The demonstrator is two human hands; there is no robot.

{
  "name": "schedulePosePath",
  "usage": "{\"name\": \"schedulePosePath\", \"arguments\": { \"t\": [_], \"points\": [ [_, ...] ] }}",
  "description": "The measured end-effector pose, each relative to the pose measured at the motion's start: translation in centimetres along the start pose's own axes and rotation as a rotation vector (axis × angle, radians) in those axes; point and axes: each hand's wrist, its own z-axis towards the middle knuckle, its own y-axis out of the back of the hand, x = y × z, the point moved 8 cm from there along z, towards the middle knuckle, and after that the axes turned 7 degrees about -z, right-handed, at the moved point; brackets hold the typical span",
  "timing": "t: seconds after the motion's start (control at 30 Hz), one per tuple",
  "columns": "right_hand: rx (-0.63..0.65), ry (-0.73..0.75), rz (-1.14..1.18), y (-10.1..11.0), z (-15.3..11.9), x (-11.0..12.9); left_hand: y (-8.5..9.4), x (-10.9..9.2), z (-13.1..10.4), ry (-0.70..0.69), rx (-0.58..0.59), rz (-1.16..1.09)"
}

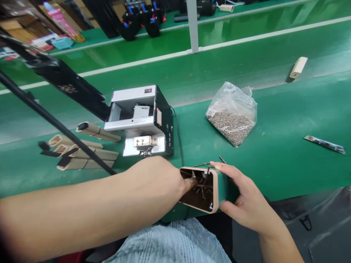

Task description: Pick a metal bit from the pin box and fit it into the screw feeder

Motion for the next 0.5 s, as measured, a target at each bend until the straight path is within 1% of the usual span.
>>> {"name": "schedulePosePath", "arguments": {
  "t": [0.07,0.1,0.17,0.2,0.27,0.37,0.5],
  "points": [
    [-0.010,0.020,0.034,0.1,-0.4,-0.1,0.4,-0.6,0.1,0.023,0.155,0.095],
    [-0.015,0.030,0.049,0.2,-0.5,-0.2,0.7,-0.9,-0.1,0.021,0.198,0.109],
    [-0.019,0.036,0.071,0.4,-0.8,-0.3,1.1,-1.3,-0.6,-0.002,0.241,0.098],
    [-0.017,0.034,0.081,0.4,-0.9,-0.4,1.3,-1.5,-1.0,-0.020,0.241,0.090],
    [-0.012,0.022,0.100,0.5,-1.0,-0.5,1.4,-1.7,-1.8,-0.058,0.209,0.095],
    [0.001,0.010,0.114,0.4,-0.7,-0.4,1.8,-1.7,-2.8,-0.098,0.090,0.078],
    [-0.022,0.029,0.096,0.7,-0.1,0.3,2.0,-1.6,-3.1,-0.129,0.004,0.009]
  ]
}}
